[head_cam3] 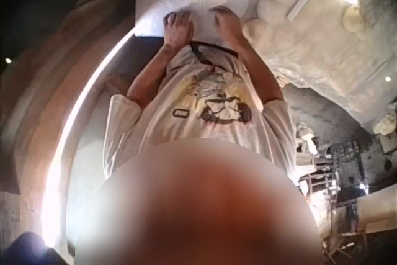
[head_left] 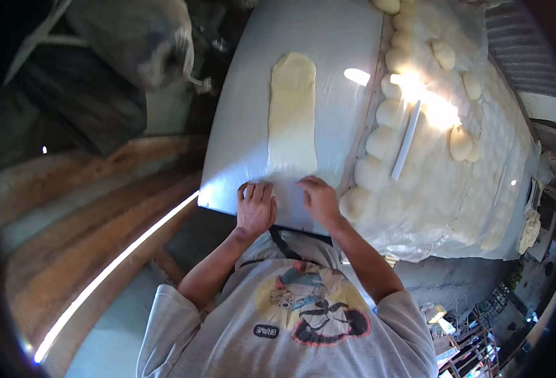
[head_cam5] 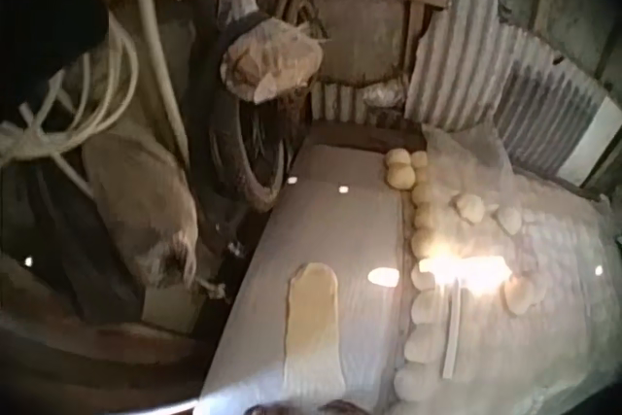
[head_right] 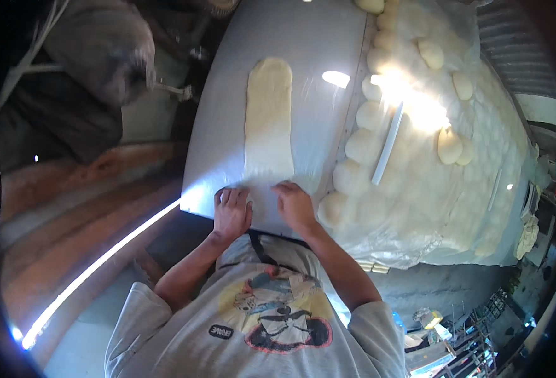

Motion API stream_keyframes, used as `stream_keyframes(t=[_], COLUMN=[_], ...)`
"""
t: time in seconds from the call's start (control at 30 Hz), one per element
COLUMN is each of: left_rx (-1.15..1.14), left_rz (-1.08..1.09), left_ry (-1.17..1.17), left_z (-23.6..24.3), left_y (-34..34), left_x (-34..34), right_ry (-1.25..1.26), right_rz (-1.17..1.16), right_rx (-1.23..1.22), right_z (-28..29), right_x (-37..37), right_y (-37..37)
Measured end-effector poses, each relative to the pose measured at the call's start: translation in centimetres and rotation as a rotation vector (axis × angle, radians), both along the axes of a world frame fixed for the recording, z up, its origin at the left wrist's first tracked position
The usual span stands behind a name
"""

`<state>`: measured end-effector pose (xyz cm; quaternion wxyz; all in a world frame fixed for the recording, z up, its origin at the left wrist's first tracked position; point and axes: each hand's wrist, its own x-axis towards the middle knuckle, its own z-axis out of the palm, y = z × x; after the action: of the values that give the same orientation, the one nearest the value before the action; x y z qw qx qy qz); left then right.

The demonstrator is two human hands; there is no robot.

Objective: The person flattens balls of dough using a rolling pin, folds the flattened pieces, and rolls them into cylindrical shapes before placing them on a metal tray.

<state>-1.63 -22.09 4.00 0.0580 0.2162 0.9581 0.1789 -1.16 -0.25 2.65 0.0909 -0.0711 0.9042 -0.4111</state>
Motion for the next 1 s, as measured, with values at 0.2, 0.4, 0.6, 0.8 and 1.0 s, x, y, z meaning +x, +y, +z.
stream_keyframes(t=[0.2,0.4,0.6,0.8,1.0], left_rx=[0.393,0.457,0.269,0.358,0.158], left_rz=[0.146,-0.027,-0.33,-0.177,-0.24], left_ry=[0.251,0.254,0.291,0.322,0.236], left_z=[-2.4,-6.0,-4.3,-4.9,-3.9], left_y=[4.3,6.2,2.6,3.2,1.4], left_x=[-22.2,-33.3,-31.0,-30.2,-27.8], right_ry=[0.225,0.238,0.476,0.511,0.286], right_rz=[-0.284,0.041,0.134,0.079,0.084], right_rx=[0.029,0.229,0.506,0.502,0.549], right_z=[1.1,-3.4,-0.7,0.0,-0.8], right_x=[-24.5,-33.5,-28.1,-29.0,-26.0], right_y=[1.9,1.0,2.5,2.3,4.2])
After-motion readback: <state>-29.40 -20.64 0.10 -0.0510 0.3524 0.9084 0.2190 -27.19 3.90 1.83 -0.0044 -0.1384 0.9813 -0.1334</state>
